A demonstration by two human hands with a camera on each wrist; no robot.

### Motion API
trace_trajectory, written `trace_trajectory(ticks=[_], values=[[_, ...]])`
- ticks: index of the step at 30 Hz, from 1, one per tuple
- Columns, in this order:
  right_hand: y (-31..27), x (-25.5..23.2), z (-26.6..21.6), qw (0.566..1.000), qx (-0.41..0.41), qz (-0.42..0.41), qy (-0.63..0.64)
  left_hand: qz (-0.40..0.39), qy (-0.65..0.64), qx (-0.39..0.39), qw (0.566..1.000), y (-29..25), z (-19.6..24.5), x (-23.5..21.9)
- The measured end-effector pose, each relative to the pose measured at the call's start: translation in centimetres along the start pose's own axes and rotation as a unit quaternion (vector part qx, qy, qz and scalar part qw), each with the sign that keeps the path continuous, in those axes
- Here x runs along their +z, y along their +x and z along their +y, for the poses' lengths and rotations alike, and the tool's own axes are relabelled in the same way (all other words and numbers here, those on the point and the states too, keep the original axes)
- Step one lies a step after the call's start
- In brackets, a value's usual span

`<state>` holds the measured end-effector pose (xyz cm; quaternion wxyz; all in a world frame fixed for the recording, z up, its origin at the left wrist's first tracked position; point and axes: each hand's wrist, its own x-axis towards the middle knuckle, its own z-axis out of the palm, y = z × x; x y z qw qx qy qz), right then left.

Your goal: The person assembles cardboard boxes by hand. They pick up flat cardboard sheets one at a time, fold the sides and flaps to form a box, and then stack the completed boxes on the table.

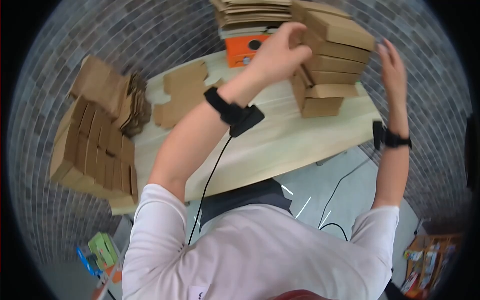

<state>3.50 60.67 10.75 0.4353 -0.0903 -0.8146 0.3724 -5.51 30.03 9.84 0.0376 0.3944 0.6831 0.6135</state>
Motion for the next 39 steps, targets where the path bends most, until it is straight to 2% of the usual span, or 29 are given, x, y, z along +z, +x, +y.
trace_trajectory(ticks=[2, 4, 6, 8, 10, 12, 13, 15, 17, 18, 19, 20, 22, 23, 26, 28, 34, 37, 39], values=[[-5.0, 0.3, -2.2, 0.994, -0.06, 0.047, 0.078, -0.001, 0.135, 0.089, 0.987, -5.3, -1.5, -2.0], [-10.2, 1.1, -3.4, 0.995, -0.053, 0.006, 0.09, -0.009, 0.194, 0.039, 0.98, -11.4, -2.7, -3.9], [-15.0, 2.7, -4.3, 0.99, 0.009, -0.121, 0.079, 0.004, 0.205, -0.015, 0.979, -16.2, -3.9, -5.7], [-17.1, 6.1, -6.9, 0.961, -0.026, -0.269, 0.062, 0.075, 0.242, -0.07, 0.965, -19.6, -6.3, -8.4], [-17.8, 9.4, -9.0, 0.921, -0.061, -0.38, 0.063, 0.166, 0.323, -0.156, 0.919, -21.3, -8.5, -12.4], [-17.7, 13.8, -9.0, 0.901, -0.128, -0.411, 0.057, 0.226, 0.331, -0.122, 0.908, -22.2, -10.3, -17.6], [-17.4, 16.3, -8.6, 0.897, -0.154, -0.414, 0.028, 0.231, 0.331, -0.126, 0.906, -22.3, -10.4, -19.2], [-16.5, 21.8, -7.2, 0.895, -0.203, -0.397, -0.017, 0.277, 0.374, -0.186, 0.865, -22.5, -10.5, -21.5], [-16.1, 26.7, -5.9, 0.896, -0.229, -0.379, -0.032, 0.267, 0.408, -0.218, 0.846, -22.9, -12.3, -22.7], [-16.0, 28.9, -5.5, 0.904, -0.182, -0.382, -0.06, 0.251, 0.44, -0.249, 0.825, -23.4, -13.4, -23.0], [-15.7, 30.7, -5.4, 0.91, -0.134, -0.382, -0.089, 0.243, 0.464, -0.248, 0.815, -23.6, -14.2, -23.2], [-15.5, 32.1, -5.7, 0.909, -0.139, -0.382, -0.087, 0.248, 0.465, -0.248, 0.813, -23.8, -14.8, -23.4], [-15.4, 34.2, -5.6, 0.889, -0.021, -0.446, -0.103, 0.249, 0.462, -0.298, 0.797, -24.0, -16.1, -23.7], [-15.6, 34.5, -5.8, 0.888, -0.021, -0.448, -0.104, 0.252, 0.412, -0.323, 0.814, -23.5, -14.5, -23.1], [-16.2, 34.8, -6.9, 0.865, -0.02, -0.487, -0.12, 0.252, 0.386, -0.339, 0.82, -23.6, -14.8, -23.2], [-17.3, 34.1, -7.7, 0.891, -0.077, -0.421, -0.151, 0.254, 0.409, -0.329, 0.812, -23.8, -15.1, -23.4], [-17.6, 34.8, -7.7, 0.924, -0.056, -0.349, -0.148, 0.25, 0.45, -0.28, 0.811, -23.5, -15.2, -23.1], [-17.3, 36.0, -7.5, 0.939, -0.09, -0.301, -0.138, 0.247, 0.472, -0.249, 0.809, -23.3, -15.2, -22.9], [-16.4, 36.4, -8.3, 0.931, -0.072, -0.329, -0.141, 0.251, 0.488, -0.232, 0.803, -23.2, -15.7, -23.3]])
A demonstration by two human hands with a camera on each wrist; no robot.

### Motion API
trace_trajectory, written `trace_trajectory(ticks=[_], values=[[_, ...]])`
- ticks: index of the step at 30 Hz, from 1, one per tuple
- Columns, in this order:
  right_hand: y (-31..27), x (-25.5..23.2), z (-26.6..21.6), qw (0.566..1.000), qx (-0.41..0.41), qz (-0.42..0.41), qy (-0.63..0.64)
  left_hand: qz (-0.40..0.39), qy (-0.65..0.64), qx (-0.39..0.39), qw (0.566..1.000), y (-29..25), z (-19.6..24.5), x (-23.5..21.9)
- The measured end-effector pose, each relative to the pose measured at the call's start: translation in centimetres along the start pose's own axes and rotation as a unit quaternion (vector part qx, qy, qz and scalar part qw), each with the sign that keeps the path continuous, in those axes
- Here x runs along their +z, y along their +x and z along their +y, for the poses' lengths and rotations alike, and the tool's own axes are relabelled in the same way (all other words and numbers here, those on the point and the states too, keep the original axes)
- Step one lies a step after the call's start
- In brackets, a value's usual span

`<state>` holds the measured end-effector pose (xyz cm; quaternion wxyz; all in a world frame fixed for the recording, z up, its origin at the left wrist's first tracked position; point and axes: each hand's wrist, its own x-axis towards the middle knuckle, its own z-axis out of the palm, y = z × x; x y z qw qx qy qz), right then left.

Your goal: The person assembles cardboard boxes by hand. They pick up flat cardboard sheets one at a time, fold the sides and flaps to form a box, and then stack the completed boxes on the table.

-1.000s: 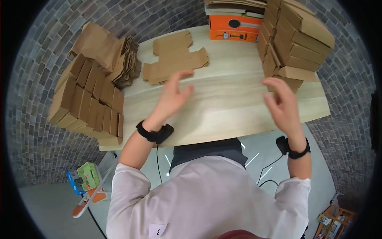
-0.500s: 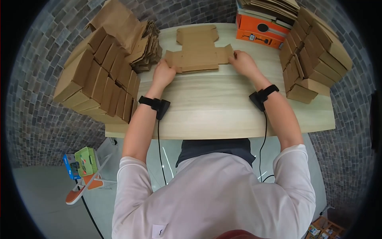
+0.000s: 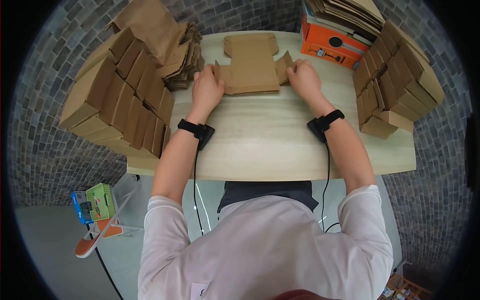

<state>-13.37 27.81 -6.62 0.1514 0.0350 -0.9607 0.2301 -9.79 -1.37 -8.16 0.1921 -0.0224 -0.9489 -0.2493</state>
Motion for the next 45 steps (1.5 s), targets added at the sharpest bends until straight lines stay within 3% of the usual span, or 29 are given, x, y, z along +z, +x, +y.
trace_trajectory(ticks=[3, 7, 10, 13, 16, 20, 22, 27, 31, 34, 36, 37, 38, 39, 43, 45], values=[[0.6, -0.1, -0.3, 0.999, 0.02, -0.026, 0.043, 0.039, 0.033, -0.006, 0.999, 1.1, -0.4, 0.4], [1.1, 0.8, 1.6, 0.982, 0.072, 0.001, 0.174, 0.062, -0.046, -0.024, 0.997, 2.2, 1.0, -0.8], [-0.2, -1.9, 0.7, 0.976, 0.09, -0.024, 0.197, 0.063, -0.094, -0.049, 0.992, 2.2, 1.0, -1.4], [-0.2, -1.6, 1.4, 0.976, 0.064, -0.042, 0.204, 0.065, -0.091, -0.057, 0.992, 2.5, 0.1, -1.3], [0.3, 1.0, 2.9, 0.982, 0.018, -0.005, 0.186, 0.06, -0.076, -0.068, 0.993, 2.4, -1.4, -0.1], [0.1, 1.2, 2.7, 0.986, 0.025, -0.002, 0.164, 0.027, -0.01, -0.067, 0.997, 2.0, -1.1, -0.6], [-0.2, 0.8, 2.6, 0.998, -0.017, -0.029, 0.058, 0.029, 0.029, -0.049, 0.998, 1.4, -0.3, -1.0], [-1.3, -0.1, 1.4, 0.997, 0.031, -0.024, 0.071, 0.042, 0.125, 0.014, 0.991, 0.6, 1.0, -1.6], [-1.4, 0.0, 1.5, 0.996, 0.038, -0.045, 0.064, 0.016, 0.147, 0.014, 0.989, 0.9, 1.4, -1.8], [-1.3, 0.2, 1.8, 0.991, 0.048, -0.039, 0.118, 0.044, 0.051, 0.023, 0.997, 2.1, 1.8, -2.0], [-0.8, 0.7, 2.5, 0.988, 0.043, -0.048, 0.137, 0.036, -0.145, -0.066, 0.987, 2.7, 3.0, -2.4], [-0.6, 1.0, 2.8, 0.985, 0.041, -0.057, 0.158, 0.039, -0.146, -0.067, 0.986, 2.8, 3.6, -2.6], [-0.6, 1.0, 2.8, 0.985, 0.038, -0.057, 0.157, 0.024, -0.306, -0.12, 0.944, 2.8, 4.5, -2.8], [-0.7, 1.1, 2.9, 0.986, 0.044, -0.053, 0.153, 0.008, -0.457, -0.168, 0.873, 2.9, 4.9, -3.0], [-1.3, 0.8, 3.4, 0.988, 0.033, -0.038, 0.147, -0.043, -0.485, -0.209, 0.848, 3.3, 4.2, -3.8], [-1.3, 0.9, 3.6, 0.987, 0.025, -0.02, 0.16, -0.038, -0.606, -0.195, 0.77, 2.9, 4.4, -4.3]])
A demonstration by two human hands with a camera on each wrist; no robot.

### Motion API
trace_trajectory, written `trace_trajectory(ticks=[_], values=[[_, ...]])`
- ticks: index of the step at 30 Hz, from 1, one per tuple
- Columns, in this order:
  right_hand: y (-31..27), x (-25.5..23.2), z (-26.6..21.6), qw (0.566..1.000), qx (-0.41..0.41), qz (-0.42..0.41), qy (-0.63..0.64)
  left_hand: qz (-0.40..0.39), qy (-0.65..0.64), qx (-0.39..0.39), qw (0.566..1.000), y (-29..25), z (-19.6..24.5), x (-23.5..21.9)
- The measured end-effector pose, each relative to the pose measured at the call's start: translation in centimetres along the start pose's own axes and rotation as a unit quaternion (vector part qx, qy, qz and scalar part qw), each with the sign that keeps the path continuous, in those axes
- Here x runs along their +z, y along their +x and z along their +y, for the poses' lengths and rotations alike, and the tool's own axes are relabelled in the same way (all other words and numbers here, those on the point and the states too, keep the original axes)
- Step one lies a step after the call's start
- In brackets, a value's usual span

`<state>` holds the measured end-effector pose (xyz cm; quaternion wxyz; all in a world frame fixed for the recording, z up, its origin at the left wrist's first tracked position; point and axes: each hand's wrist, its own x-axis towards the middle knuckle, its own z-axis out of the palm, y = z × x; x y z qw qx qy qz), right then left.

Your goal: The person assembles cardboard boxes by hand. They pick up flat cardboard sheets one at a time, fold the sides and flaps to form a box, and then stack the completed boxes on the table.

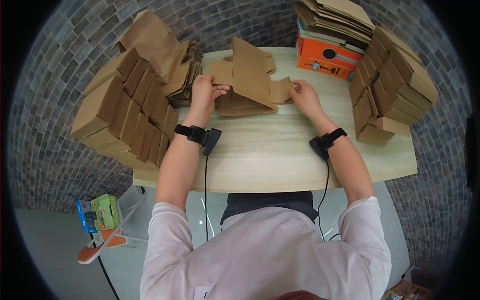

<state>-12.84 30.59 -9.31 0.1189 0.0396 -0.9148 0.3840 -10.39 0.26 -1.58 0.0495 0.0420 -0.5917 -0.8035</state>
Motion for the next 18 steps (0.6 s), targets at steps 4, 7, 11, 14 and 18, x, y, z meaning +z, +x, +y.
trace_trajectory(ticks=[4, 7, 11, 14, 18], values=[[0.3, -0.2, -0.3, 0.998, -0.002, -0.004, 0.06, 0.004, -0.128, -0.029, 0.991, 0.8, -1.1, -0.8], [-0.8, -0.9, -1.0, 0.987, 0.061, -0.038, 0.141, 0.025, -0.187, -0.043, 0.981, -1.4, -1.0, -0.9], [-2.3, -1.2, -0.3, 0.984, 0.084, -0.075, 0.138, -0.007, -0.122, -0.025, 0.992, -7.7, -1.0, -2.9], [-4.5, -3.1, -2.4, 0.993, 0.026, -0.083, 0.082, -0.018, -0.048, -0.025, 0.998, -12.7, -2.1, -5.1], [-6.8, -4.2, -5.3, 0.978, 0.075, -0.191, 0.029, 0.041, 0.042, -0.066, 0.996, -17.7, -3.4, -6.9]])
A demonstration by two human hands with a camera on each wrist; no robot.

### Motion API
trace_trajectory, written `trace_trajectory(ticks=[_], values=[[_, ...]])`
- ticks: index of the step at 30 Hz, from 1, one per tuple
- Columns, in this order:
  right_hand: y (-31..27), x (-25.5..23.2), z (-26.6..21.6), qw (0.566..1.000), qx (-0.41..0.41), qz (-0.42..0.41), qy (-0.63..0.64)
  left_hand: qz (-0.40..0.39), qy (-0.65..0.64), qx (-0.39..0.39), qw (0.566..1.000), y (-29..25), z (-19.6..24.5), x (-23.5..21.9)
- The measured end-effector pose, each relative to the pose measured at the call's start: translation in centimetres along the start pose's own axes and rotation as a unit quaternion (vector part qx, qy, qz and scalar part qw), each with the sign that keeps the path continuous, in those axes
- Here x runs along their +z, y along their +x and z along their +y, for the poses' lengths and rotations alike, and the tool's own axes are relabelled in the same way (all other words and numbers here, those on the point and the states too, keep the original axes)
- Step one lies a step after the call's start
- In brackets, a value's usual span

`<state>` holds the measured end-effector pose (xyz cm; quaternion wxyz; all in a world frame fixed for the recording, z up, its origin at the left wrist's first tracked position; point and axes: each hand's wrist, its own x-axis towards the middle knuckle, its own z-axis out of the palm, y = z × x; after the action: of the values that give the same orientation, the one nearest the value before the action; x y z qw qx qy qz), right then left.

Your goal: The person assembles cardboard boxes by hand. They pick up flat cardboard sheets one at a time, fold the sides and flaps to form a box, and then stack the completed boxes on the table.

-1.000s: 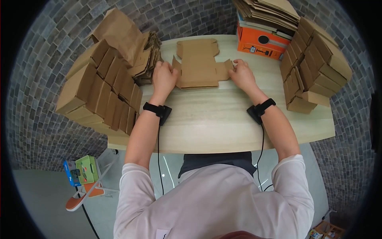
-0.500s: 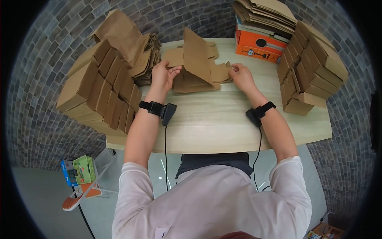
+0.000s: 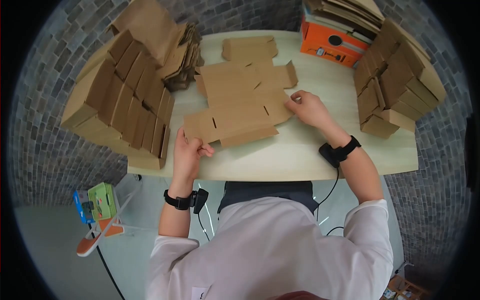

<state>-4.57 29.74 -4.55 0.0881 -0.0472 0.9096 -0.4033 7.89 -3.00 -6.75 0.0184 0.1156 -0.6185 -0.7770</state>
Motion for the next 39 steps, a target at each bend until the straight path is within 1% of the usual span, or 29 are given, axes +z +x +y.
trace_trajectory(ticks=[1, 2, 4, 5, 8, 10, 11, 12, 13, 14, 16, 18, 19, 20, 21, 22, 23, 24, 25, 27, 29, 30, 31, 32, 33, 35, 37, 38, 39], values=[[-0.5, 0.5, -0.4, 0.998, 0.036, -0.059, 0.008, 0.01, 0.001, -0.009, 1.0, -1.0, -0.3, -0.3], [-0.8, 1.1, -0.2, 0.997, 0.037, -0.071, 0.007, 0.005, 0.032, 0.006, 0.999, -1.9, -0.4, -0.2], [-1.5, 1.9, 0.5, 0.993, -0.009, -0.114, 0.032, 0.006, 0.064, 0.013, 0.998, -3.8, -0.4, -0.1], [-2.2, 1.9, 0.5, 0.992, -0.006, -0.119, 0.033, 0.004, 0.1, 0.003, 0.995, -4.6, -0.3, 0.0], [-6.0, 1.2, 0.3, 0.993, -0.009, -0.108, 0.053, -0.01, 0.161, 0.0, 0.987, -6.5, -0.3, -0.2], [-9.1, 0.9, 1.1, 0.981, -0.014, -0.104, 0.16, -0.017, 0.183, 0.003, 0.983, -7.5, -0.6, 0.1], [-10.8, 0.9, 0.9, 0.981, -0.005, -0.107, 0.16, -0.026, 0.206, 0.03, 0.978, -8.0, -0.8, 0.8], [-12.3, 0.9, 0.4, 0.969, 0.046, -0.109, 0.216, -0.034, 0.229, 0.057, 0.971, -8.4, -1.1, 1.3], [-13.5, 1.0, 0.3, 0.952, 0.097, -0.108, 0.27, -0.036, 0.228, 0.05, 0.972, -8.6, -1.3, 1.5], [-14.2, 1.5, 1.0, 0.951, 0.103, -0.109, 0.27, -0.053, 0.233, 0.05, 0.97, -8.6, -1.5, 1.8], [-15.1, 2.8, 2.5, 0.961, 0.071, -0.048, 0.264, -0.072, 0.238, 0.05, 0.967, -8.4, -2.1, 2.3], [-15.7, 3.4, 2.1, 0.962, 0.068, -0.029, 0.262, -0.064, 0.366, 0.06, 0.926, -8.0, -2.6, 2.9], [-16.0, 3.6, 1.9, 0.973, 0.051, -0.009, 0.226, -0.068, 0.37, 0.062, 0.925, -7.9, -2.3, 3.3], [-16.1, 3.8, 1.7, 0.981, 0.033, 0.012, 0.19, -0.066, 0.435, 0.0, 0.898, -8.0, -1.5, 4.2], [-16.1, 4.0, 1.4, 0.981, 0.033, 0.014, 0.193, -0.064, 0.498, -0.061, 0.863, -8.0, -1.0, 4.9], [-16.1, 4.3, 1.1, 0.988, 0.006, 0.027, 0.155, -0.065, 0.501, -0.059, 0.861, -8.0, -1.4, 5.3], [-16.1, 4.4, 1.0, 0.992, -0.02, 0.038, 0.116, -0.042, 0.371, -0.022, 0.927, -8.2, -2.2, 5.4], [-16.2, 4.3, 0.9, 0.992, -0.018, 0.04, 0.12, -0.017, 0.232, 0.015, 0.972, -8.3, -2.8, 5.4], [-16.2, 4.0, 0.8, 0.996, 0.008, 0.02, 0.09, -0.02, 0.236, 0.013, 0.971, -8.2, -3.0, 5.2], [-16.3, 4.1, 1.2, 0.997, 0.037, -0.001, 0.062, -0.062, 0.142, -0.031, 0.987, -8.1, -3.2, 4.5], [-16.3, 4.4, 2.1, 0.988, 0.017, 0.029, 0.15, -0.07, 0.137, -0.042, 0.987, -8.1, -3.6, 3.6], [-16.2, 4.1, 2.2, 0.988, 0.017, 0.029, 0.151, -0.078, 0.13, -0.049, 0.987, -8.1, -3.6, 3.3], [-16.1, 3.7, 2.2, 0.963, 0.057, -0.01, 0.262, -0.078, 0.13, -0.048, 0.987, -7.9, -3.4, 3.1], [-15.9, 3.4, 2.3, 0.924, 0.096, -0.049, 0.368, -0.084, 0.057, -0.094, 0.99, -7.7, -3.1, 3.0], [-15.7, 3.4, 2.7, 0.924, 0.093, -0.05, 0.368, -0.089, -0.017, -0.138, 0.986, -7.5, -2.8, 3.0], [-15.3, 3.9, 4.0, 0.862, 0.086, -0.107, 0.488, -0.098, -0.044, -0.14, 0.984, -7.0, -2.0, 3.6], [-15.0, 3.8, 4.3, 0.859, 0.074, -0.132, 0.489, -0.11, -0.07, -0.144, 0.981, -6.6, -1.6, 4.2], [-14.9, 3.8, 4.4, 0.855, 0.063, -0.155, 0.49, -0.122, -0.059, -0.126, 0.983, -6.5, -1.5, 4.6], [-14.9, 3.8, 4.4, 0.855, 0.064, -0.153, 0.492, -0.135, -0.049, -0.108, 0.984, -6.3, -1.5, 4.8]])
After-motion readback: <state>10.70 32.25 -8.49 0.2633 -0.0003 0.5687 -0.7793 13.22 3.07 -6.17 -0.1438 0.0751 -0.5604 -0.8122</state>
